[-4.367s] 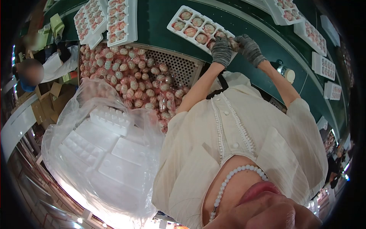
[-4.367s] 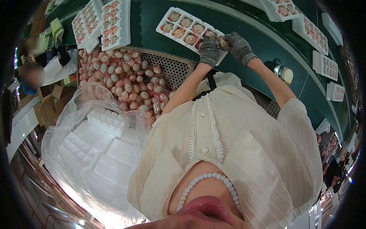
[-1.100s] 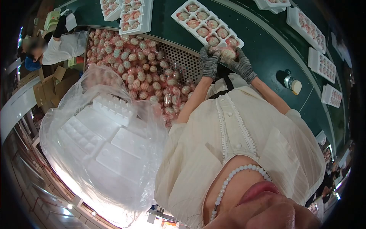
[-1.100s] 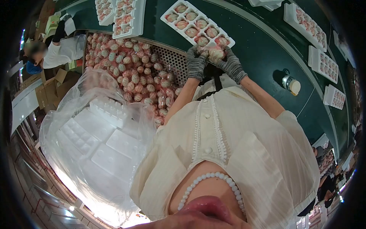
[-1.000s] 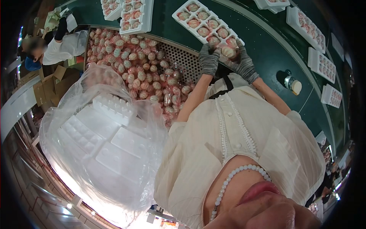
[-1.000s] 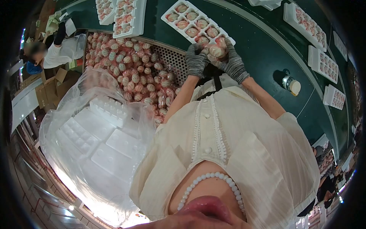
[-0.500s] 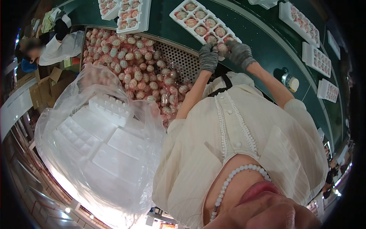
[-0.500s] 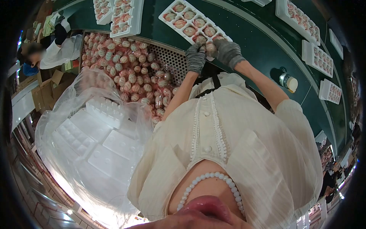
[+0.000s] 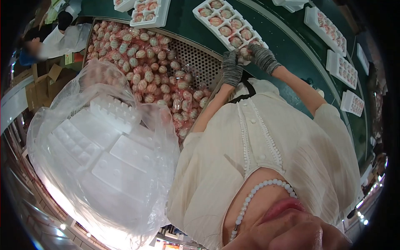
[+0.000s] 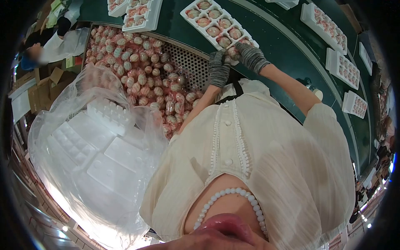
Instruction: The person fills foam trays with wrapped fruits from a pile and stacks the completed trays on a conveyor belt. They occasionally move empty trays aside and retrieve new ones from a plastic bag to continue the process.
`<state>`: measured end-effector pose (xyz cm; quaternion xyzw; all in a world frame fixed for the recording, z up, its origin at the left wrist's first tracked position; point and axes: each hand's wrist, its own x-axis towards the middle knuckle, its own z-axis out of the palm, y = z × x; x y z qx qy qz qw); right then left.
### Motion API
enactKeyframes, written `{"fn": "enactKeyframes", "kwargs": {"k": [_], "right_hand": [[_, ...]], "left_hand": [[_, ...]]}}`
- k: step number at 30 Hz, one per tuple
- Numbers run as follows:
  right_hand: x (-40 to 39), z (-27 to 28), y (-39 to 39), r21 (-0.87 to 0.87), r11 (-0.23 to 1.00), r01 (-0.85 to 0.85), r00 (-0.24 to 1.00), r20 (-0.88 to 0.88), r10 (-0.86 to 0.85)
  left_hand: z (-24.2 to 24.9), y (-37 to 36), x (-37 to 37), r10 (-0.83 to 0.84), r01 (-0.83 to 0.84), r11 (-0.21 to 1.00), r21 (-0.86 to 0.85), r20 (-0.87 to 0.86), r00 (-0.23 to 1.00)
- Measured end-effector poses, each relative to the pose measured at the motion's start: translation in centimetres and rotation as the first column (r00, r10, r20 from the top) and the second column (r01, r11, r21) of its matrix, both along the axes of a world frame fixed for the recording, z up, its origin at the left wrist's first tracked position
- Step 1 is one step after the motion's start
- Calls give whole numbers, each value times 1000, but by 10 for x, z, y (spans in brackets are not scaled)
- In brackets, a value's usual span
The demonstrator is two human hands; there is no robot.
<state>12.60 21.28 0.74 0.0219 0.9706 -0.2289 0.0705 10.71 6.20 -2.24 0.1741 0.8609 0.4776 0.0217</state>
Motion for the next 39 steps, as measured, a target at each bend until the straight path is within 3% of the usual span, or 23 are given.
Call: {"fn": "enactKeyframes", "kwargs": {"k": [2,4,5,7,9,11,14,15,18,20,21,22,23,24,25,26,27,29,31,32,34,37,39], "right_hand": [[-2,0,6,-84,996,-5,999,40,8],[-9,2,4,-59,998,-14,992,124,21],[-10,1,3,-35,999,-21,978,206,27],[-17,-12,7,-14,997,-73,976,207,74],[-22,-11,9,14,992,-127,971,205,122],[-34,10,4,74,976,-205,893,422,156],[-38,-11,5,192,927,-323,907,342,246],[-43,-15,-2,336,861,-381,893,377,248],[-50,-31,-19,345,884,-317,900,403,165],[-46,-19,-18,277,896,-347,884,417,213],[-47,-12,-16,311,888,-339,874,454,175],[-49,-6,-17,344,877,-336,860,491,138],[-39,1,-19,352,910,-219,910,411,59],[-38,-4,-16,348,907,-236,906,416,76],[-33,-13,-6,204,963,-176,922,376,89],[-26,-21,2,52,992,-111,938,335,87],[-21,-28,6,69,992,-103,971,223,85],[-25,-18,-2,145,981,-127,965,249,88],[-28,-10,-3,242,960,-145,956,284,73],[-25,-16,-1,239,961,-140,956,286,68],[-15,-29,5,106,994,-39,992,127,26],[-8,-19,5,77,997,-2,990,142,-9],[-11,-19,4,86,996,11,983,181,-27]], "left_hand": [[-6,-1,3,-3,4,999,34,-52,999],[-5,-1,3,-3,10,998,66,-100,995],[-5,-1,2,-70,70,998,-6,-137,988],[-4,2,-4,-136,125,989,-77,-172,976],[-4,7,-9,-258,180,925,-335,-205,944],[1,9,-11,-262,182,915,-361,-188,947],[1,10,-12,-257,178,879,-442,-125,958],[-5,12,-11,-248,150,880,-450,-166,955],[-18,18,-14,-262,155,841,-518,-140,955],[-27,13,-17,-287,194,807,-558,-84,954],[-27,5,-25,-252,226,928,-296,-54,966],[-26,-4,-29,-224,224,975,-9,-15,974],[-23,-16,-21,-160,-71,895,440,466,870],[-29,-35,-21,2,-101,941,324,294,956],[-42,-58,-17,140,-156,966,205,90,986],[-62,-85,-10,261,-273,955,-119,-106,960],[-80,-113,-4,296,-413,816,-405,-322,899],[-84,-169,-6,277,-268,725,-635,-88,957],[-79,-204,-7,296,-82,532,-843,95,951],[-77,-211,-5,290,-76,530,-845,97,952],[-74,-219,-2,295,-39,449,-893,107,950],[-131,-228,-14,215,-26,433,-901,75,974],[-95,-224,-18,229,38,428,-903,149,962]]}}
